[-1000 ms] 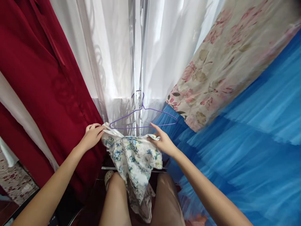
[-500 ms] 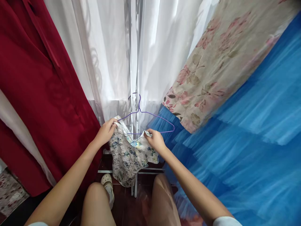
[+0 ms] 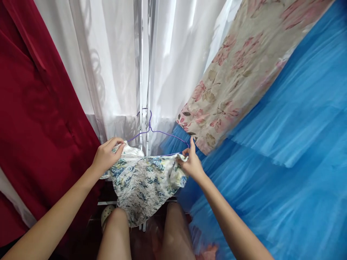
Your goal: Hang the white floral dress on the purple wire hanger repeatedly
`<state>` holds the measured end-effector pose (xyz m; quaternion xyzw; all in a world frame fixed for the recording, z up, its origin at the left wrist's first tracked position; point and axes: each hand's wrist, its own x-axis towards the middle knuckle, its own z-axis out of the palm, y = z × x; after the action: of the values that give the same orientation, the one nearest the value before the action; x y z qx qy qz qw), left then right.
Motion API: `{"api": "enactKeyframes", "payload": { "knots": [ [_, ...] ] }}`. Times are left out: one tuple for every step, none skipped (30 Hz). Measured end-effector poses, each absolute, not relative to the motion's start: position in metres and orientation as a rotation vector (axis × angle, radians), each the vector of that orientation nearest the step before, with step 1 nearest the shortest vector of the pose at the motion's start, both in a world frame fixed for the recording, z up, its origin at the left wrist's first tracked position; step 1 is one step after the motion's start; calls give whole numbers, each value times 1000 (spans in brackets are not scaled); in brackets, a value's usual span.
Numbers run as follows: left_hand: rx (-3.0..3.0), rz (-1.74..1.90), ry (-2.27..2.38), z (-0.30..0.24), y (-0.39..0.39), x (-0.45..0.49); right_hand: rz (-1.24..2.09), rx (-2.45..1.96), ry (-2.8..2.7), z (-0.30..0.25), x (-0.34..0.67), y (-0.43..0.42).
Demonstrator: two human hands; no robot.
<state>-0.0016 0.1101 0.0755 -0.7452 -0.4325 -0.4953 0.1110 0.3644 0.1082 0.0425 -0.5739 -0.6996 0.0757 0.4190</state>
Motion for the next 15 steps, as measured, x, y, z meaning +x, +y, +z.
{"api": "enactKeyframes", "payload": {
  "knots": [
    [-2196, -1452, -1296, 74, 110, 0, 225, -1473, -1773, 47, 370, 117],
    [-2200, -1451, -1325, 74, 110, 1, 254, -1499, -1798, 52, 373, 125],
    [-2201, -1451, -1353, 74, 110, 2, 269, -1519, -1821, 56, 375, 132],
    [-2198, -1454, -1376, 74, 109, 2, 263, -1537, -1833, 59, 375, 137],
    [-2193, -1453, -1395, 75, 109, 0, 247, -1550, -1836, 63, 375, 139],
    [-2180, -1450, -1418, 76, 109, -2, 235, -1554, -1841, 66, 375, 139],
    [-2158, -1444, -1449, 78, 110, -7, 245, -1550, -1862, 71, 375, 137],
    [-2136, -1438, -1488, 80, 110, -13, 288, -1536, -1900, 76, 375, 132],
    [-2122, -1437, -1533, 81, 112, -20, 366, -1512, -1954, 83, 376, 125],
    [-2124, -1449, -1584, 81, 113, -28, 472, -1478, -2014, 91, 378, 118],
    [-2147, -1482, -1636, 80, 115, -36, 603, -1433, -2075, 100, 381, 110],
    [-2184, -1542, -1685, 78, 117, -44, 753, -1380, -2128, 109, 384, 102],
    [-2223, -1628, -1728, 74, 118, -51, 907, -1320, -2164, 117, 387, 95],
    [-2249, -1729, -1765, 70, 120, -56, 1057, -1259, -2181, 124, 390, 89],
    [-2251, -1837, -1793, 65, 121, -60, 1194, -1199, -2176, 129, 393, 84]
  ]
}}
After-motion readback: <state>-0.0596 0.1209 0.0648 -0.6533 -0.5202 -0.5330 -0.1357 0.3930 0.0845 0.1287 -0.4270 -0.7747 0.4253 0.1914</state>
